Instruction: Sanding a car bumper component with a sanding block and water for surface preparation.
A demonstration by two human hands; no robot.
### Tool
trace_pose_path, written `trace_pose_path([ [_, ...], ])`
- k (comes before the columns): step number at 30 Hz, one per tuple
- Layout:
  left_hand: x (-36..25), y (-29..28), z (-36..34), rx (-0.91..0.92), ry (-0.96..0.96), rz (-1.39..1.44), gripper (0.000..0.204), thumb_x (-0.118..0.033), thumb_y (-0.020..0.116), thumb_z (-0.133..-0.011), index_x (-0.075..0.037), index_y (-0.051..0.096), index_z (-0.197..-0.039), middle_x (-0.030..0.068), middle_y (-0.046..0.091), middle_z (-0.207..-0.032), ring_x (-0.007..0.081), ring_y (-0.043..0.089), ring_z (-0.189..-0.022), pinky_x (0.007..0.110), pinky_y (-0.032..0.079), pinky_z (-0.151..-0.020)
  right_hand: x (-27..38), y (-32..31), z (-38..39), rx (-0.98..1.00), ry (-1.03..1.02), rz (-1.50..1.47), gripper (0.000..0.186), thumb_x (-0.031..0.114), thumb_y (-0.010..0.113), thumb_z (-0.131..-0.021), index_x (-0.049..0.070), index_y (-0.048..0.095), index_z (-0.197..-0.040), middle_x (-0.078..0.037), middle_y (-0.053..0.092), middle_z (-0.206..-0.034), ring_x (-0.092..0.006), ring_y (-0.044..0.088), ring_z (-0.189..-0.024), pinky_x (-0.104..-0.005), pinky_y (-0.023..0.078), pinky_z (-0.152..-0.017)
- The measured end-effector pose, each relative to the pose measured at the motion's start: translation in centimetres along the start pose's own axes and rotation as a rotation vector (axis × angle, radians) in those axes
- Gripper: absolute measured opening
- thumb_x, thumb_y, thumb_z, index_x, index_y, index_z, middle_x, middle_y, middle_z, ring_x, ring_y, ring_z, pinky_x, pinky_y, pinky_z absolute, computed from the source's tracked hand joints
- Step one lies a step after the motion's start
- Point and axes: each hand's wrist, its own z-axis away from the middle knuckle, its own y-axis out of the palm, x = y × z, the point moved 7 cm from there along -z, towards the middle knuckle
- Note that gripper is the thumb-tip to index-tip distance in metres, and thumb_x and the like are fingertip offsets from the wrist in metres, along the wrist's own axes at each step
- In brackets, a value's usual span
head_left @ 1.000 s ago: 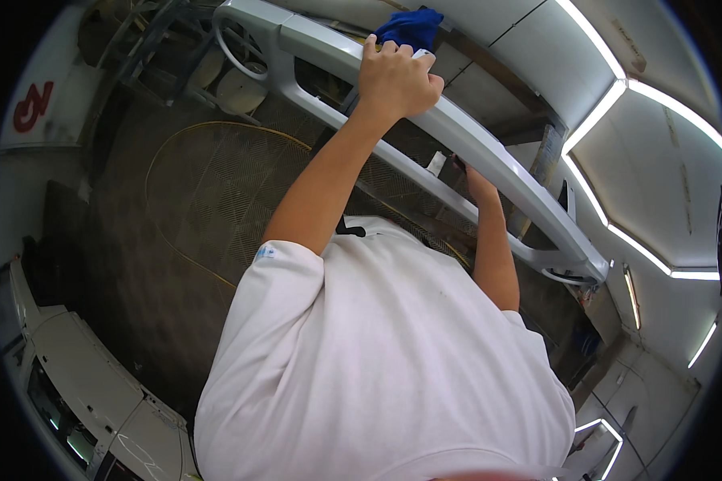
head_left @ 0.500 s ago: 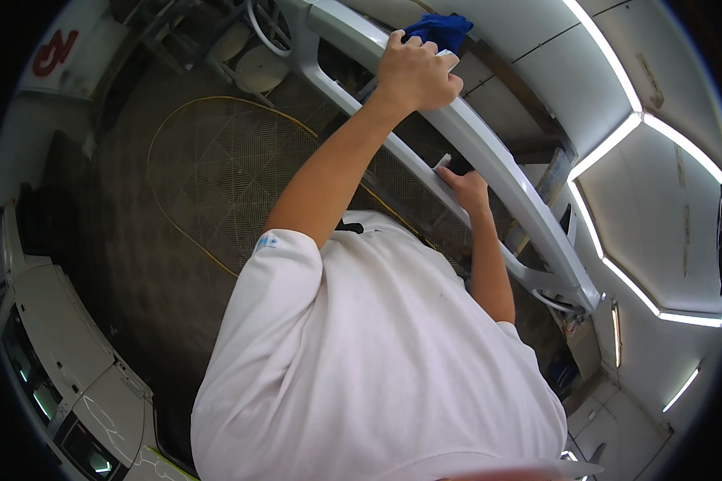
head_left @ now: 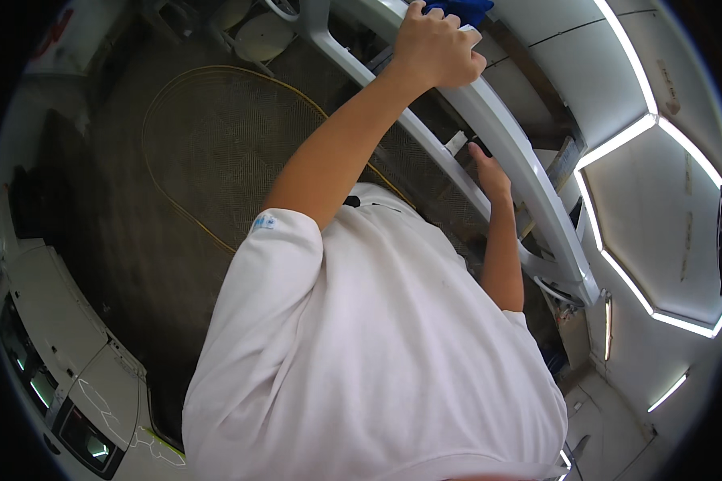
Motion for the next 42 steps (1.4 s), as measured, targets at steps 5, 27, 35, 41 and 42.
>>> trace_pose_path([
  [5,-0.6,-3.1,0.0,-0.037,0.039,0.11,0.036,-0.035,0.056,-0.086,-0.01,0.074,-0.105,0.0166,0.075,-0.101,0.0327,0.069,-0.102,0.051,0.042,-0.104,-0.7,0.5,0.5,0.009,0.076,-0.339,0.046,0.037,0.075,-0.09,0.0,0.071,-0.116,-0.016,0.073,-0.109,-0.0286,0.067,-0.103,-0.0387,0.048,-0.096],
  [27,-0.3,-2.7,0.6,0.066,-0.02,0.141,0.04,-0.035,0.056,-0.088,-0.007,0.073,-0.11,0.017,0.074,-0.108,0.0312,0.068,-0.105,0.051,0.038,-0.107,1.2,1.2,-0.2,0.157,0.153,-0.079,0.07,0.052,0.082,-0.078,-0.004,0.067,-0.117,-0.023,0.07,-0.113,-0.0352,0.065,-0.104,-0.0412,0.046,-0.099],
  [35,-0.3,-0.4,0.4,0.062,-0.073,0.022,0.039,-0.04,0.056,-0.086,-0.024,0.079,-0.113,0.0113,0.076,-0.109,0.0254,0.07,-0.102,0.05,0.034,-0.107,-0.3,2.1,-1.6,0.229,0.119,-0.068,0.071,0.056,0.081,-0.078,-0.003,0.069,-0.116,-0.021,0.071,-0.105,-0.0327,0.066,-0.098,-0.0418,0.047,-0.095],
  [41,-0.5,0.1,0.3,0.05,-0.062,0.024,0.038,-0.04,0.056,-0.087,-0.024,0.079,-0.112,0.0107,0.076,-0.11,0.0255,0.069,-0.104,0.051,0.033,-0.108,2.6,1.0,-2.0,0.243,0.18,0.098,0.071,0.054,0.082,-0.076,-0.002,0.069,-0.118,-0.021,0.071,-0.105,-0.033,0.066,-0.097,-0.0422,0.049,-0.092],
  [42,-0.3,0.1,0.5,0.046,-0.06,0.017,0.038,-0.04,0.056,-0.087,-0.024,0.079,-0.112,0.0108,0.076,-0.11,0.0256,0.07,-0.104,0.051,0.033,-0.109,3.3,0.8,-1.9,0.267,0.172,0.137,0.071,0.054,0.082,-0.075,-0.002,0.069,-0.118,-0.02,0.071,-0.105,-0.0334,0.066,-0.097,-0.0422,0.049,-0.093],
])
